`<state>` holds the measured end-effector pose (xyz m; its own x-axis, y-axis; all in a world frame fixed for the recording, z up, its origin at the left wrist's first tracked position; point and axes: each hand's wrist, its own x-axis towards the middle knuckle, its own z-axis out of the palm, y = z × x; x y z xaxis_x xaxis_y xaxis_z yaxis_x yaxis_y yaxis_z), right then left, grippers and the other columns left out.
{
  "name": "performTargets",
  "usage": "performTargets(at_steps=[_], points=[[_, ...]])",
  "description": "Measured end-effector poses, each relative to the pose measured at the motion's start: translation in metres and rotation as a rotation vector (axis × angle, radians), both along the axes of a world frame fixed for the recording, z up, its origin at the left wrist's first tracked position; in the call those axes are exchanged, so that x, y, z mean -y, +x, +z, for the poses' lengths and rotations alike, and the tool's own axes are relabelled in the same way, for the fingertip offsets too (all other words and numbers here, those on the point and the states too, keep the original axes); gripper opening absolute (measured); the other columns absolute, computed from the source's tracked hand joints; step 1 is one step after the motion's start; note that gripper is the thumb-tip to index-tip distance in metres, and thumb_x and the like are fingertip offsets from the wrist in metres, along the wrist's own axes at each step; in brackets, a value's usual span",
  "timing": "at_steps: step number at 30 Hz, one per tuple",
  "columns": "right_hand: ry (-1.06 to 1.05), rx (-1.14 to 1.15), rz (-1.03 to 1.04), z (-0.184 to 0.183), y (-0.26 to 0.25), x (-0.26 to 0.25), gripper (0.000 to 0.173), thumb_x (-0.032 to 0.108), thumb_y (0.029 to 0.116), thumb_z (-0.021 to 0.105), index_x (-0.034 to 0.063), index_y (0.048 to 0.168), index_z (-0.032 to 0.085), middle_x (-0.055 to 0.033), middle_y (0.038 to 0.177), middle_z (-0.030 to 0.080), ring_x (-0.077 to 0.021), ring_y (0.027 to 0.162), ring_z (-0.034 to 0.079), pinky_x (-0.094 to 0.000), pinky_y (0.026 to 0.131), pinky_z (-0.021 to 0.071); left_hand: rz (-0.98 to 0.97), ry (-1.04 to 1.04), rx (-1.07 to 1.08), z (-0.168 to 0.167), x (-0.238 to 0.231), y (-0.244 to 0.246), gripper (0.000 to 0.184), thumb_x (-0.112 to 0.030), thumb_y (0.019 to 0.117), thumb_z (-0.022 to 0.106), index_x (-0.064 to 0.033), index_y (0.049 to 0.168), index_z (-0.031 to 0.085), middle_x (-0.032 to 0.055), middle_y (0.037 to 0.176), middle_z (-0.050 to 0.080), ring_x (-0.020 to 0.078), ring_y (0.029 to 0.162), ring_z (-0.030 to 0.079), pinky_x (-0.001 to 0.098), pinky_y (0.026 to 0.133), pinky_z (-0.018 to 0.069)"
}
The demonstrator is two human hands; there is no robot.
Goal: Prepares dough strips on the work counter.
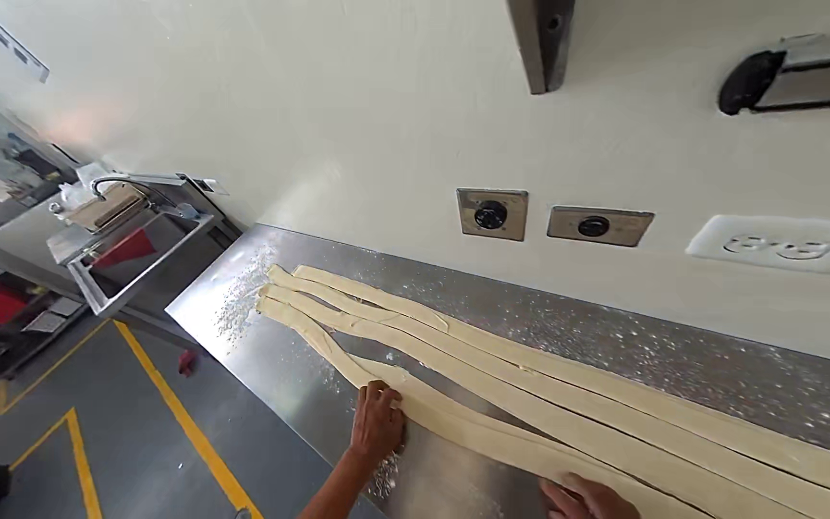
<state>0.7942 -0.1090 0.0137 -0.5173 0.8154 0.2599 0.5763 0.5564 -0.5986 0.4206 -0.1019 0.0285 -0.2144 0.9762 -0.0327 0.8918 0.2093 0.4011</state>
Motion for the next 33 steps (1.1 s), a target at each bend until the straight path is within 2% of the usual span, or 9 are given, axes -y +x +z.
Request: performTargets(at_steps=[3,6,8,12,15,19,24,29,33], points=[[0.114,0.093,0.027,-0.011,-0.075,-0.022,0.032,0.022,0.0977,0.064,0.0123,0.126,0.074,-0.0235,0.13,0.067,-0.049,0.116,0.064,-0.0678,0.094,0.0493,-0.123,0.148,0.081,-0.011,-0.023,-0.004,0.025,-0.013,0.0983,0.058,-0.0026,0.112,0.076,0.024,0.123,0.067,0.044,0.12,0.06,0.0531,0.104,0.0484],[0.198,0.133,-0.134,-0.028,-0.11,-0.038,0.031,0.027,0.0951,0.058,0.0128,0.114,0.079,-0.0202,0.12,0.072,-0.0458,0.109,0.068,-0.0655,0.088,0.052,-0.24,0.17,0.164,-0.01,-0.033,-0.022,0.024,-0.015,0.0988,0.06,-0.0035,0.111,0.077,0.0212,0.123,0.068,0.0417,0.119,0.062,0.0513,0.102,0.0506],[0.195,0.136,-0.2,-0.025,-0.123,-0.04,0.034,0.031,0.0937,0.058,0.009,0.108,0.079,-0.0195,0.115,0.073,-0.0443,0.106,0.069,-0.0637,0.086,0.0528,-0.324,0.19,0.119,-0.008,-0.032,-0.057,0.024,-0.017,0.0957,0.065,-0.0037,0.112,0.076,0.0191,0.124,0.069,0.0395,0.119,0.064,0.0518,0.102,0.0515],[0.2,0.174,-0.228,-0.025,-0.174,-0.038,0.041,0.037,0.0958,0.058,0.0079,0.119,0.076,-0.0167,0.117,0.073,-0.0394,0.108,0.07,-0.06,0.091,0.0548,-0.453,0.083,0.072,-0.003,-0.052,-0.144,0.033,-0.014,0.094,0.065,-0.0007,0.123,0.071,0.0193,0.13,0.067,0.0409,0.127,0.06,0.0599,0.111,0.0413],[-0.015,0.211,-0.29,-0.003,-0.203,-0.05,0.036,0.019,0.0879,0.073,0.0039,0.12,0.075,-0.0257,0.112,0.07,-0.0482,0.106,0.067,-0.0651,0.089,0.0525,-0.594,-0.173,0.09,0.016,-0.085,-0.164,0.035,-0.016,0.0957,0.066,-0.0007,0.127,0.069,0.0225,0.128,0.066,0.042,0.126,0.058,0.0547,0.11,0.0426],[-0.606,0.361,-0.241,0.045,-0.209,-0.073,0.034,0.021,0.0951,0.071,0.0021,0.124,0.07,-0.0246,0.126,0.065,-0.0419,0.125,0.058,-0.0553,0.111,0.0404,-0.721,-0.538,0.041,0.035,-0.117,-0.161,0.036,-0.023,0.098,0.066,0.0013,0.124,0.066,0.0236,0.128,0.064,0.0407,0.128,0.054,0.0515,0.113,0.0382],[-0.847,0.144,-0.283,0.054,-0.194,-0.099,0.029,0.019,0.0996,0.066,-0.0037,0.117,0.068,-0.02,0.11,0.068,-0.0291,0.101,0.065,-0.044,0.094,0.0516,-0.693,-0.6,0.327,0.042,-0.146,-0.177,0.03,-0.021,0.0997,0.065,0.0037,0.116,0.067,0.0198,0.106,0.069,0.0289,0.098,0.066,0.0453,0.093,0.0517],[-0.631,0.394,-0.36,0.061,-0.216,-0.094,0.038,0.014,0.0991,0.063,0.0026,0.136,0.063,-0.0243,0.134,0.061,-0.0414,0.13,0.054,-0.0558,0.112,0.0383,-0.768,-0.557,0.123,0.042,-0.151,-0.163,0.042,-0.021,0.0987,0.067,0.0001,0.135,0.063,0.0243,0.133,0.061,0.0387,0.129,0.055,0.0497,0.113,0.0399],[-0.469,0.38,-0.291,0.043,-0.23,-0.077,0.042,0.019,0.0971,0.066,0.0085,0.137,0.065,-0.0234,0.136,0.06,-0.0441,0.129,0.054,-0.0584,0.108,0.0409,-0.758,-0.279,0.183,0.016,-0.129,-0.162,0.031,-0.018,0.1015,0.06,-0.0008,0.124,0.071,0.0244,0.119,0.068,0.0416,0.116,0.063,0.0526,0.106,0.0467]])
